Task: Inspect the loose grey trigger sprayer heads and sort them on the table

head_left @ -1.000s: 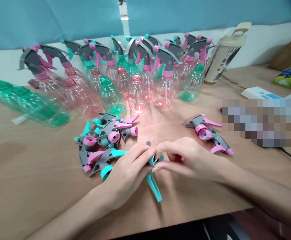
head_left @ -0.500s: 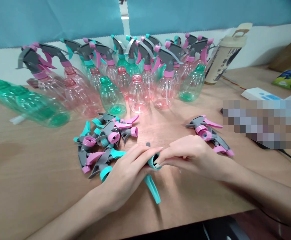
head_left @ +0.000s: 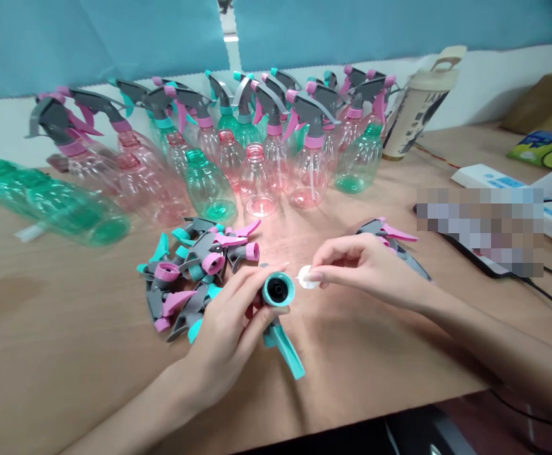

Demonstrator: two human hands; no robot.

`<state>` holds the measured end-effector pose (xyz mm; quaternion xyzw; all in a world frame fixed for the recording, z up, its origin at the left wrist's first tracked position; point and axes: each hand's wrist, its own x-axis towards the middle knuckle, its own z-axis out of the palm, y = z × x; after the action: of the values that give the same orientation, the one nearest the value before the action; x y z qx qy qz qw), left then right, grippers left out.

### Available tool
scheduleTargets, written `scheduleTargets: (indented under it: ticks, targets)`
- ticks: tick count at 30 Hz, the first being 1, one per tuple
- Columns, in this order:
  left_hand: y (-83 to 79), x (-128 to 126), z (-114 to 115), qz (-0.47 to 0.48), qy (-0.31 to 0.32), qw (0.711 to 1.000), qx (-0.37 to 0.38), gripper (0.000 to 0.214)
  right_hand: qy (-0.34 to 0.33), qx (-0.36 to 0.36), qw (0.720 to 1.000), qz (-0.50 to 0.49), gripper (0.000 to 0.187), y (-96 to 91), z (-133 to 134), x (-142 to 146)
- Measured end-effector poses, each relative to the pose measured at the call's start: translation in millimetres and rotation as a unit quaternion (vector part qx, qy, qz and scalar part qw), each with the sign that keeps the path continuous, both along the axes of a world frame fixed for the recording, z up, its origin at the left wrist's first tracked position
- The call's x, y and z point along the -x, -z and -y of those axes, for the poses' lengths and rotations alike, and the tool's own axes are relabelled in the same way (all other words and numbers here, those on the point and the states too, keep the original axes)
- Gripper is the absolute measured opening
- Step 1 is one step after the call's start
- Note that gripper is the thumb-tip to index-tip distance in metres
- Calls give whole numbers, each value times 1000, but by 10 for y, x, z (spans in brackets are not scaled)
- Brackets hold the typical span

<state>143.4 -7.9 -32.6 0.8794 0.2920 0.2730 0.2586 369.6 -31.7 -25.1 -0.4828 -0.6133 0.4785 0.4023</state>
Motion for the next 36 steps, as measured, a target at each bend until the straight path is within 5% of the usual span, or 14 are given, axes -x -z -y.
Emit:
scheduleTargets:
  ticks: [5,11,16,26,36]
  targets:
    - [7,-1,24,-6,5,1000,18,30,1,38,997,-62,16,141,-63,-2]
    - [89,-38,106,6,22,998,58,32,6,46,999,-19,33,263,-134,-23]
    - [149,-62,153,11,23,996,83,29,95,21,993,-67,22,182,-134,-10]
    - [172,-82,162,61,-18,992,111,32,57,66,980,-180,11,-39,99,126]
    - [193,-98,132,66,-4,996,65,32,32,124,972,-195,24,15,159,279]
